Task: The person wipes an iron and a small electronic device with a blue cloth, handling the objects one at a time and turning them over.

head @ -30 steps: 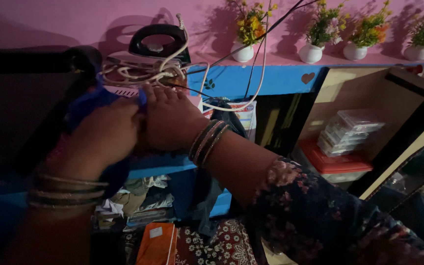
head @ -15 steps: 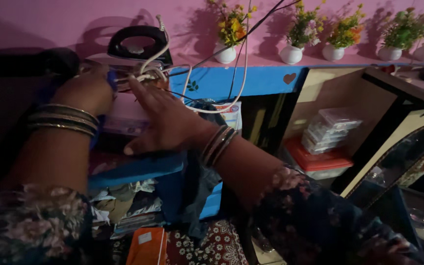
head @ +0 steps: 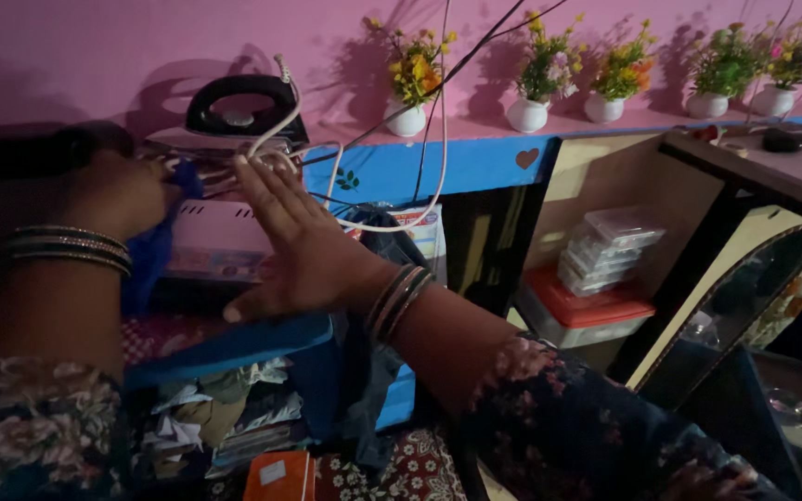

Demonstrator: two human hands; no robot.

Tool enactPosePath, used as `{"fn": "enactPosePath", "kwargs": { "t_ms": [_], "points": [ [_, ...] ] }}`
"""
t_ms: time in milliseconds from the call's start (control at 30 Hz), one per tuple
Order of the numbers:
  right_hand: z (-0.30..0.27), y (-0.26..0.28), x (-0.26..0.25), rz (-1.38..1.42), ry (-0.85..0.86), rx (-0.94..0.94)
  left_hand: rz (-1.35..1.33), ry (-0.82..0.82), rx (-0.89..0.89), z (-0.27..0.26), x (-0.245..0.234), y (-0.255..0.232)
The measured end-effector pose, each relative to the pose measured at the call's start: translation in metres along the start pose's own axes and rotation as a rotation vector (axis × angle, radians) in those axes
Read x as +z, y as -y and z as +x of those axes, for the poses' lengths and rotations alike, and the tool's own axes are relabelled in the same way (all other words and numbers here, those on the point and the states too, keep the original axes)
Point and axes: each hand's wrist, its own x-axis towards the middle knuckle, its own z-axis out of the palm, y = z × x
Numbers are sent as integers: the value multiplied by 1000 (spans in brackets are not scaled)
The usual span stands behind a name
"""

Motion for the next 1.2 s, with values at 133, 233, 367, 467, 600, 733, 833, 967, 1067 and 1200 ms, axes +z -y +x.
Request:
{"fn": "enactPosePath", "kwargs": {
  "t_ms": [133,233,367,467,600,733,833,967,1067,1200],
  "points": [
    [-5,-5,4,29,-71,-89,141,62,-115,-3,-1,-33],
    [-5,-6,8,-12,-102,-94,29,52,-48,-28,-2,-76],
    [-9,-4,10,68,-154,-38,-164,-34,138,-49,-2,-106],
    [-12,-4,12,145,-236,-46,-126,58,101,-56,-7,-99],
    [-29,-5,18,159,-222,-7,-152,41,115,-73,-17,-88],
    [-51,-9,31,191,-131,102,-97,64,44,-77,-20,-106],
    [-60,-8,45,536,-147,173,-110,64,78,-83,-23,-116],
    [-63,-3,58,861,-249,181,-99,51,148,-93,-21,-137],
    [-61,-1,56,962,-226,341,-101,53,213,-100,-18,-153],
    [-64,5,37,800,-75,624,-279,-20,269,-115,-17,-158]
  ]
}}
